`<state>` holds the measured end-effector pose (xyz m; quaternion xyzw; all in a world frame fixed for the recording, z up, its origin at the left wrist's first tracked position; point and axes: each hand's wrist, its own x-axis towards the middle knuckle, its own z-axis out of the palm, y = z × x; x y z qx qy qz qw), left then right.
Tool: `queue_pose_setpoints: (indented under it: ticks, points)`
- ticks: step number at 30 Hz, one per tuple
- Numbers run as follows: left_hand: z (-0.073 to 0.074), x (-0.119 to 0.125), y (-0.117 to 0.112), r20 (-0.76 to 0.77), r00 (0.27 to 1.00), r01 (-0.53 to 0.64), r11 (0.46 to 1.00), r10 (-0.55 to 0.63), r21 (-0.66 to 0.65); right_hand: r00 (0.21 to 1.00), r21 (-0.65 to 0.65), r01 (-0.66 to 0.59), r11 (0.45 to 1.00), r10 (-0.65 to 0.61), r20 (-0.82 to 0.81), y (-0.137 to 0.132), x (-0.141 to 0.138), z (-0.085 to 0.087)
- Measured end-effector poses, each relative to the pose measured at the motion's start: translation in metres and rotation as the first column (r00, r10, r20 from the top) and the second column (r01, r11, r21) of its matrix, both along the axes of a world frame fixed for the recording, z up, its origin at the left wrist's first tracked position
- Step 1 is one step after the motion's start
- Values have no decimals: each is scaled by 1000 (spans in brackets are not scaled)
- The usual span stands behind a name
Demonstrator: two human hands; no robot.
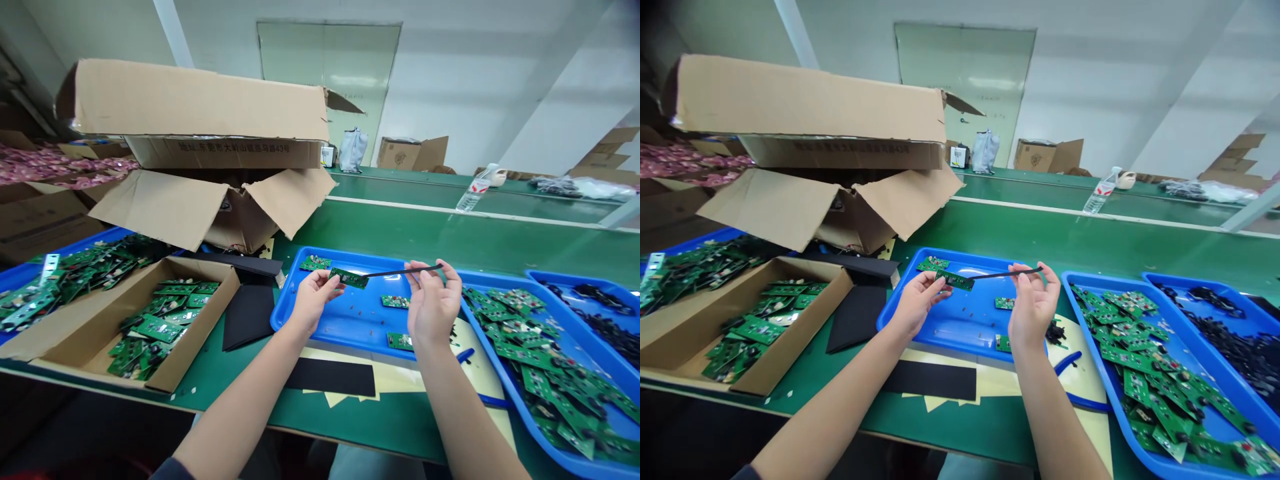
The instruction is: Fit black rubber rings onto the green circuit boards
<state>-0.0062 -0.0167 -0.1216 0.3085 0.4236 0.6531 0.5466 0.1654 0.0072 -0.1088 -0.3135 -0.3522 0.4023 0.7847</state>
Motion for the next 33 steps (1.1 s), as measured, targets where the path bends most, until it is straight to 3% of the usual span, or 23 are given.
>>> queue_pose_setpoints:
  ticks: [7,12,16,19,23,28,33]
  points:
    - [-5,-3,4,-35,999,-26,999,26,-20,1000,-39,18,999,-18,7,10,19,2]
    - [-3,-7,7,18,999,-48,997,49,-59,969,-159,-174,972,198,149,12,12,-7]
    - [2,-2,1,42,997,62,993,-58,-98,884,-254,-314,915,379,272,2,-9,-18]
    - [4,3,-5,19,989,151,982,-150,-113,858,-260,-330,908,403,319,-4,-18,-22]
    - [4,0,-7,-82,971,214,970,-224,-113,829,-253,-350,902,424,365,-5,-15,-21]
    - [9,-12,-5,-308,927,208,977,-213,-50,725,-282,-449,848,530,439,-6,-15,-23]
    - [17,-16,-8,-458,814,376,925,-357,-51,626,-295,-505,812,579,522,-12,-21,-27]
